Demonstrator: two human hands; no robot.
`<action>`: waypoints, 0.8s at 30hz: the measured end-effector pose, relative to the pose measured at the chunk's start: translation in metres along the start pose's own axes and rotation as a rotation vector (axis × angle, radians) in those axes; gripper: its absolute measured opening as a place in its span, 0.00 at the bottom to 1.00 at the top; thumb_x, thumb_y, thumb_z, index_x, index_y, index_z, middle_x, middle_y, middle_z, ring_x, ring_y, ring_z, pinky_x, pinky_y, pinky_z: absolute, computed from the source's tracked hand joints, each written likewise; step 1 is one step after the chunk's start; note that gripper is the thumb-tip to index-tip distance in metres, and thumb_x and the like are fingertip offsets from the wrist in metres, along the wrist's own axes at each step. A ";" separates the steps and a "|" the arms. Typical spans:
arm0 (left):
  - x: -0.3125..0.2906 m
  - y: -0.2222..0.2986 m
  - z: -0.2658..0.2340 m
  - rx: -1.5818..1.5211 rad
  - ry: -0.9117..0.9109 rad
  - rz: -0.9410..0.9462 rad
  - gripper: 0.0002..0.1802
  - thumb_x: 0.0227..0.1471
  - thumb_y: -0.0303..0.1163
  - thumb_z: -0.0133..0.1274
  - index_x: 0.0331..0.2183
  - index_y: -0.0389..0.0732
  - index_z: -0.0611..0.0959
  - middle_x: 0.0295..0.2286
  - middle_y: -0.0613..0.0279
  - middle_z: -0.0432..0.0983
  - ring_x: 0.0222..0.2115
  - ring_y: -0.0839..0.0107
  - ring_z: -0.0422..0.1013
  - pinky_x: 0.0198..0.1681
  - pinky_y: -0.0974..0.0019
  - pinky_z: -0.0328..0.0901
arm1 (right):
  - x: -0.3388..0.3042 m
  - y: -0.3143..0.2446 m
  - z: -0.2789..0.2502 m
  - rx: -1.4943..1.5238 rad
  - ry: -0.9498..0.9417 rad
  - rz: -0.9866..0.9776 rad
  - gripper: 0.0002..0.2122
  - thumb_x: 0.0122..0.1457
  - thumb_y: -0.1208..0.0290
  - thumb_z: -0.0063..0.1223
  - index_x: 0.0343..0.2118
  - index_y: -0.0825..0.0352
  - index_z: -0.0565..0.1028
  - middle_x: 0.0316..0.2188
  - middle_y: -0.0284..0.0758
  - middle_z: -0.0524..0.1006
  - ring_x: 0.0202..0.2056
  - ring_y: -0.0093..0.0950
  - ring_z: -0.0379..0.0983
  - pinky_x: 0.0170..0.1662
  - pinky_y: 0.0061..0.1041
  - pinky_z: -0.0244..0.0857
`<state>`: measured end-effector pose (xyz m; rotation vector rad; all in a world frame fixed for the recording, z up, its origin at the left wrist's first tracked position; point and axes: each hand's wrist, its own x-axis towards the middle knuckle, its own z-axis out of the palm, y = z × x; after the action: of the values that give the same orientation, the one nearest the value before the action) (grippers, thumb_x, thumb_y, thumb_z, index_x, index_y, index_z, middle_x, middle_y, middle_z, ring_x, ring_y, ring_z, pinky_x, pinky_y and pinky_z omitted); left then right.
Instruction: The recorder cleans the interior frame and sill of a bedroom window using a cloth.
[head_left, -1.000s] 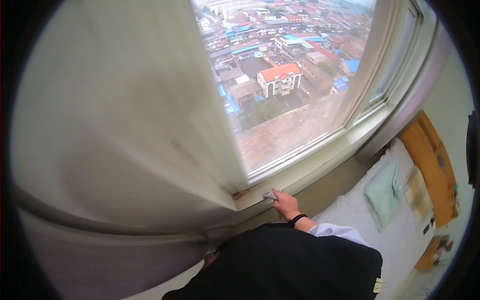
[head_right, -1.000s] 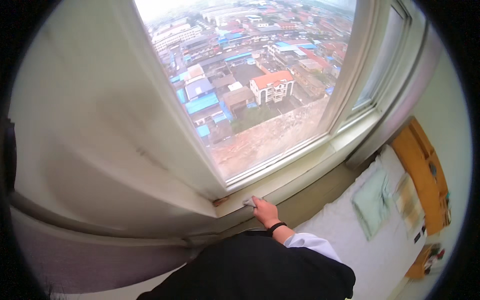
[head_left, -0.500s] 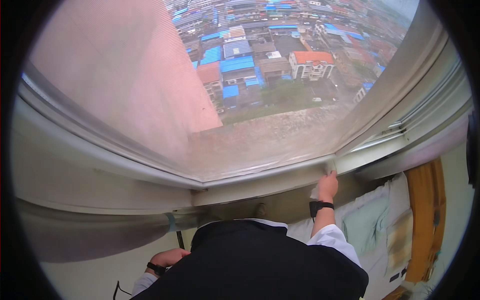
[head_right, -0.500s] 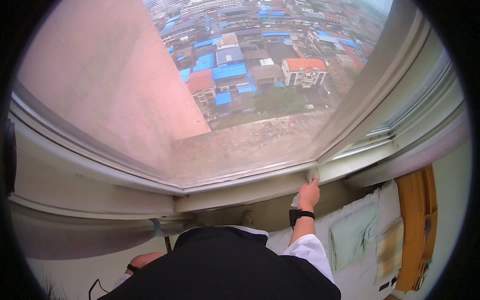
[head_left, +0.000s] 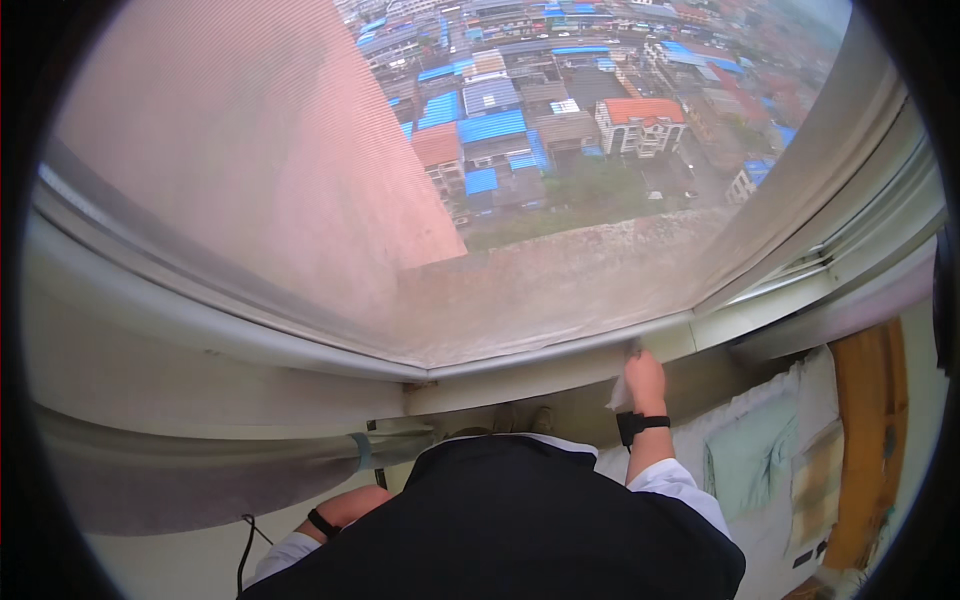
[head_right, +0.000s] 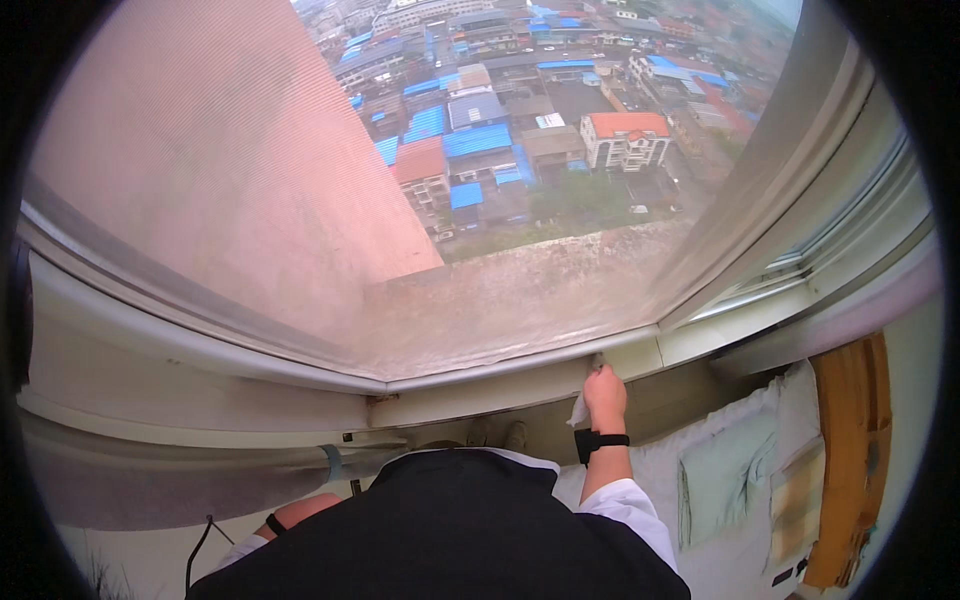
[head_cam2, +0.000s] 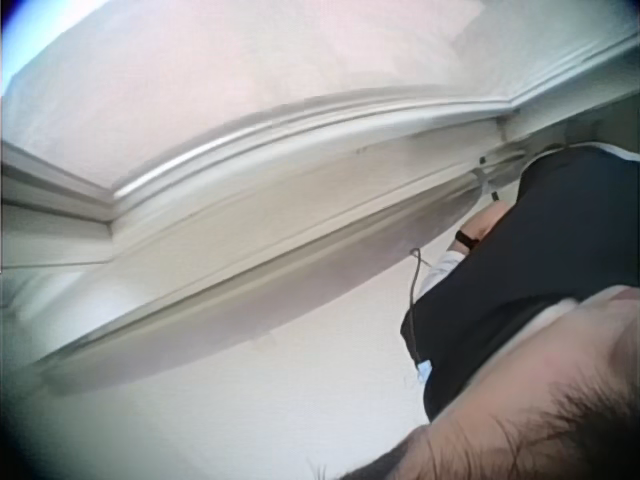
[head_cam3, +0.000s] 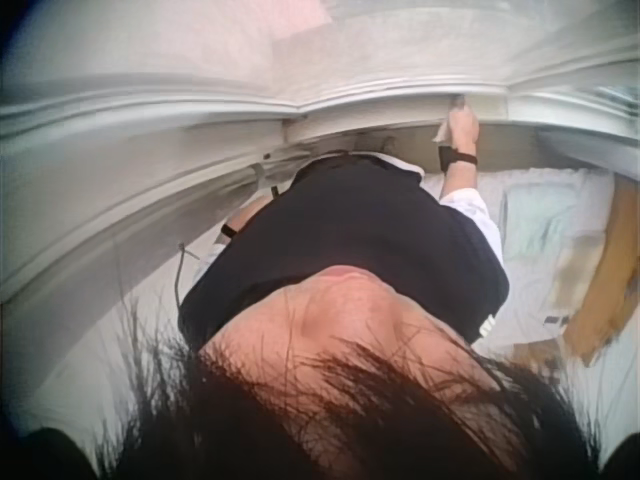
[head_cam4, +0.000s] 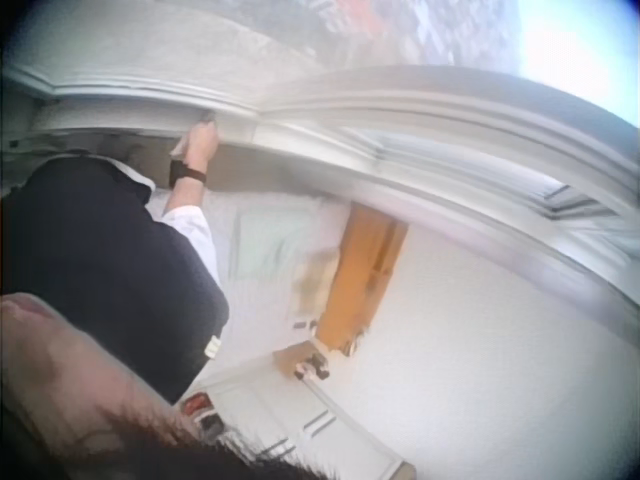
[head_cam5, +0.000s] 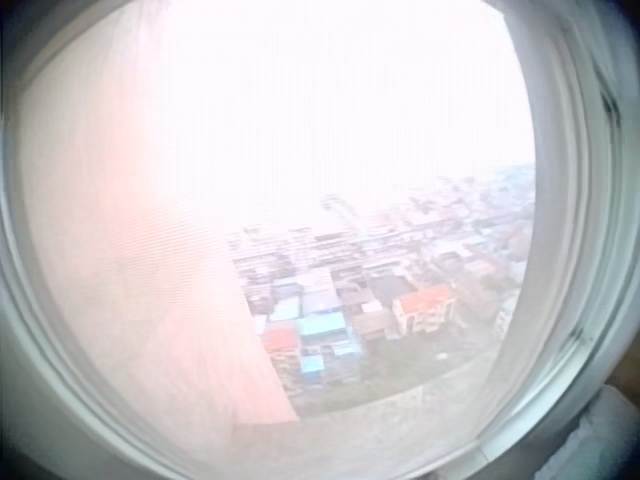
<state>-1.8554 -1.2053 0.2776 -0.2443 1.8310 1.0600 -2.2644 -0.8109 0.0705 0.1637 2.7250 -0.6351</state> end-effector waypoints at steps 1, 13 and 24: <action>-0.006 0.006 -0.009 0.012 -0.009 0.010 0.20 0.63 0.42 0.54 0.46 0.36 0.86 0.41 0.43 0.84 0.41 0.49 0.81 0.46 0.56 0.71 | -0.006 -0.002 0.003 0.020 -0.007 -0.008 0.18 0.66 0.58 0.48 0.47 0.66 0.80 0.45 0.55 0.82 0.48 0.56 0.79 0.52 0.52 0.73; 0.152 -0.127 -0.042 0.021 0.257 0.832 0.15 0.66 0.35 0.52 0.36 0.31 0.83 0.32 0.44 0.80 0.37 0.52 0.78 0.42 0.55 0.69 | -0.126 -0.107 0.139 -0.077 -0.634 -0.634 0.17 0.65 0.59 0.51 0.47 0.66 0.81 0.42 0.49 0.84 0.43 0.51 0.80 0.49 0.46 0.74; 0.212 -0.015 -0.068 -0.151 0.317 0.369 0.24 0.68 0.49 0.53 0.35 0.35 0.85 0.25 0.57 0.79 0.26 0.65 0.73 0.34 0.59 0.69 | -0.127 -0.129 0.067 -0.133 -0.322 -1.052 0.11 0.67 0.58 0.52 0.36 0.62 0.76 0.30 0.41 0.81 0.32 0.47 0.80 0.34 0.47 0.74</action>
<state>-1.9986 -1.2082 0.1060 -0.1739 2.1342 1.4868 -2.1492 -0.9606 0.1109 -1.3399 2.3479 -0.6282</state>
